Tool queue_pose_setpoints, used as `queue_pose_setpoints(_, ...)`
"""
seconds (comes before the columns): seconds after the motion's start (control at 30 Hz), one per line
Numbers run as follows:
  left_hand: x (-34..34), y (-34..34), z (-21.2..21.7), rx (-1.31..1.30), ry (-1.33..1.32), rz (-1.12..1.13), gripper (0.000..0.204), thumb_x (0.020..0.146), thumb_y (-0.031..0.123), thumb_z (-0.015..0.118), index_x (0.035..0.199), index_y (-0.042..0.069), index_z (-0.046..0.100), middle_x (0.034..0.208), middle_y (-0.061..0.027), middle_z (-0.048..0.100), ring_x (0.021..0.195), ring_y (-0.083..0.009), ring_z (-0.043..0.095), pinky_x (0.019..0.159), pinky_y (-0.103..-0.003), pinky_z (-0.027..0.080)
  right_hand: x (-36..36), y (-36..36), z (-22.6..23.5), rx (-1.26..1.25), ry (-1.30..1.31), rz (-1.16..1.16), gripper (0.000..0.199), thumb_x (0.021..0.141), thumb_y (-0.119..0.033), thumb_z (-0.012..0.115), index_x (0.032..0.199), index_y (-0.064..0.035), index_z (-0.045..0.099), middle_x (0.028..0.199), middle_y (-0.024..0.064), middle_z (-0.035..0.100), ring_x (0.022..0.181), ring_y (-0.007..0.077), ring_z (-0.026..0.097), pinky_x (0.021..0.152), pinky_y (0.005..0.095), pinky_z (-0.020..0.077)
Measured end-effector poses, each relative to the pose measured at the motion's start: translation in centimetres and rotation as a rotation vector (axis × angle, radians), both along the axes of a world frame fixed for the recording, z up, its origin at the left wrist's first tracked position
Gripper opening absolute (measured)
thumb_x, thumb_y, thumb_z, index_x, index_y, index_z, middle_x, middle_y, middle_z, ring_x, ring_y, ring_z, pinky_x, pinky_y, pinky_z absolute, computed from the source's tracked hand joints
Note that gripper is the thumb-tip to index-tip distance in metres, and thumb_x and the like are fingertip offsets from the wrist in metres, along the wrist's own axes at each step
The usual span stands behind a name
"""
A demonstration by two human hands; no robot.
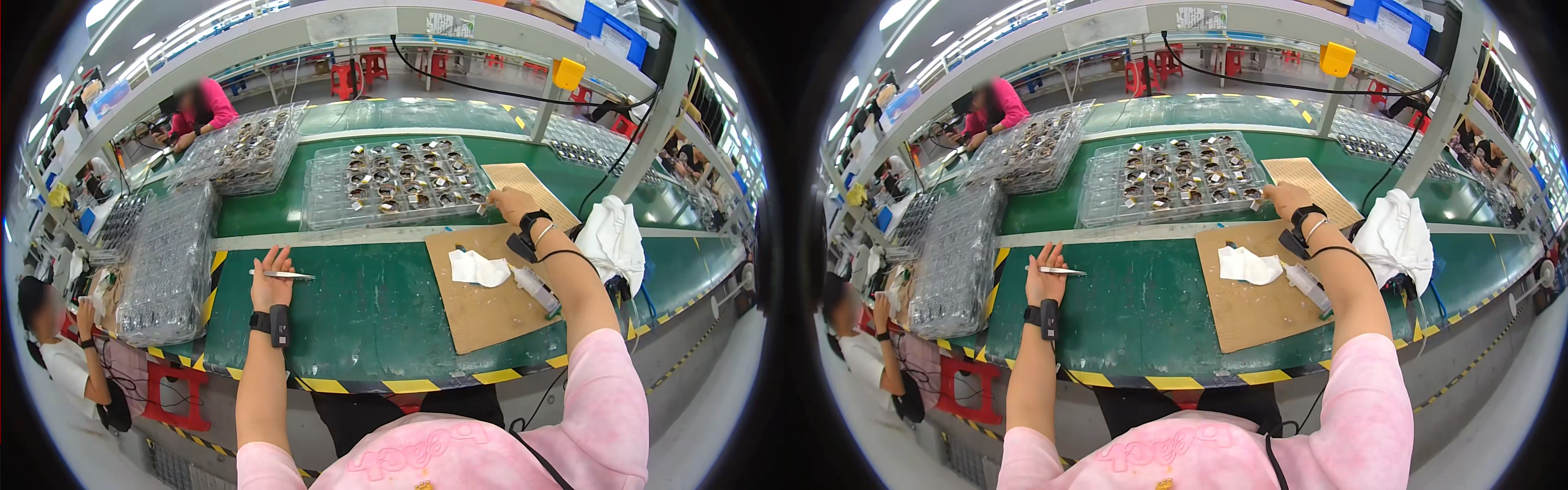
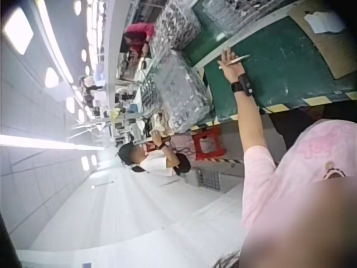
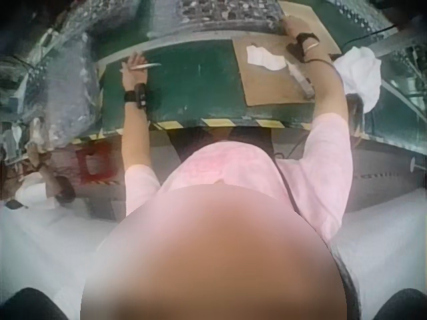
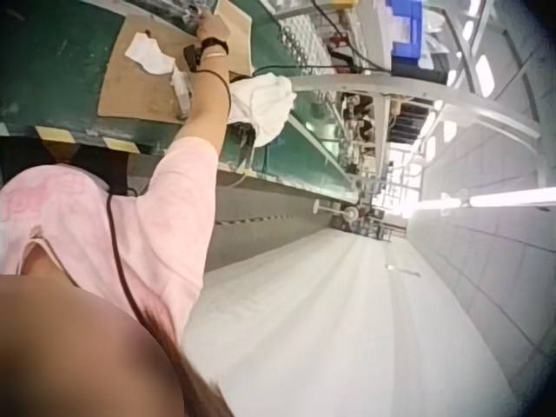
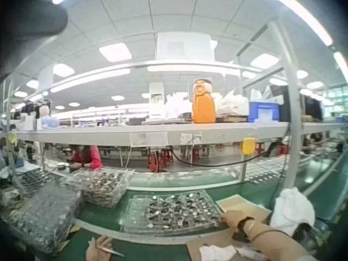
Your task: Assembling small electronic cooling fans by placing components into housings and applying labels.
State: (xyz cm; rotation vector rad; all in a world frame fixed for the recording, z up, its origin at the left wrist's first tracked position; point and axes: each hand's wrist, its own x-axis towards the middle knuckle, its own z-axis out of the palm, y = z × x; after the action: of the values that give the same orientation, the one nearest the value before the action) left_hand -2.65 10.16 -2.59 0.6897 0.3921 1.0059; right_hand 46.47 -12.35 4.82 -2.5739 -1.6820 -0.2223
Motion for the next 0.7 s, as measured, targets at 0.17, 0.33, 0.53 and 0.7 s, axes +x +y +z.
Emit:
queue_pose_setpoints(0.17, 0.0, -0.1, -0.2, 0.007, 0.026, -0.028, 0.053, 0.1, 0.043, 0.028, 0.132, 0.003, 0.044, 0.134, -0.0114, 0.047, 0.099, -0.0181, 0.052, 0.089, -0.033, 0.042, -0.1, 0.4, -1.3, 0.047, 0.042, -0.027, 0.024, 0.085, -0.003, 0.048, 0.101, -0.0165, 0.059, 0.094, 0.0151, 0.059, 0.089, 0.0344, 0.058, 0.077, 0.0436, 0.046)
queue_pose_setpoints(0.33, 0.9, 0.8, 0.5, 0.058, 0.262, -0.018, 0.054, 0.1, 0.043, 0.026, 0.127, 0.002, 0.048, 0.13, -0.0114, 0.052, 0.11, -0.0208, 0.052, 0.091, -0.035, 0.041, -1.3, 1.4, -0.6, 0.051, 0.12, -0.094, 0.025, 0.082, -0.004, 0.049, 0.103, -0.0136, 0.059, 0.099, 0.0165, 0.062, 0.093, 0.0357, 0.059, 0.08, 0.0431, 0.0469)
queue_pose_setpoints(0.53, 5.6, 2.9, 1.6, 0.213, 0.552, 0.066, 0.05, 0.099, 0.042, 0.027, 0.122, 0.009, 0.058, 0.133, -0.0112, 0.05, 0.122, -0.0245, 0.046, 0.095, -0.038, 0.038, 0.1, 2.3, -2.4, 0.274, 0.319, -0.31, 0.026, 0.082, -0.011, 0.053, 0.106, -0.0018, 0.057, 0.104, 0.0234, 0.062, 0.099, 0.0394, 0.058, 0.085, 0.0429, 0.0463)
queue_pose_setpoints(0.7, 7.8, 6.0, 0.8, 0.583, 0.944, 0.223, 0.05, 0.098, 0.041, 0.03, 0.109, 0.009, 0.067, 0.124, -0.0154, 0.057, 0.117, -0.0272, 0.051, 0.093, -0.038, 0.039, 1.4, 4.4, -4.2, 0.249, 0.361, -0.211, 0.031, 0.081, -0.016, 0.051, 0.105, 0.002, 0.058, 0.102, 0.027, 0.062, 0.099, 0.0404, 0.059, 0.086, 0.0429, 0.0467)
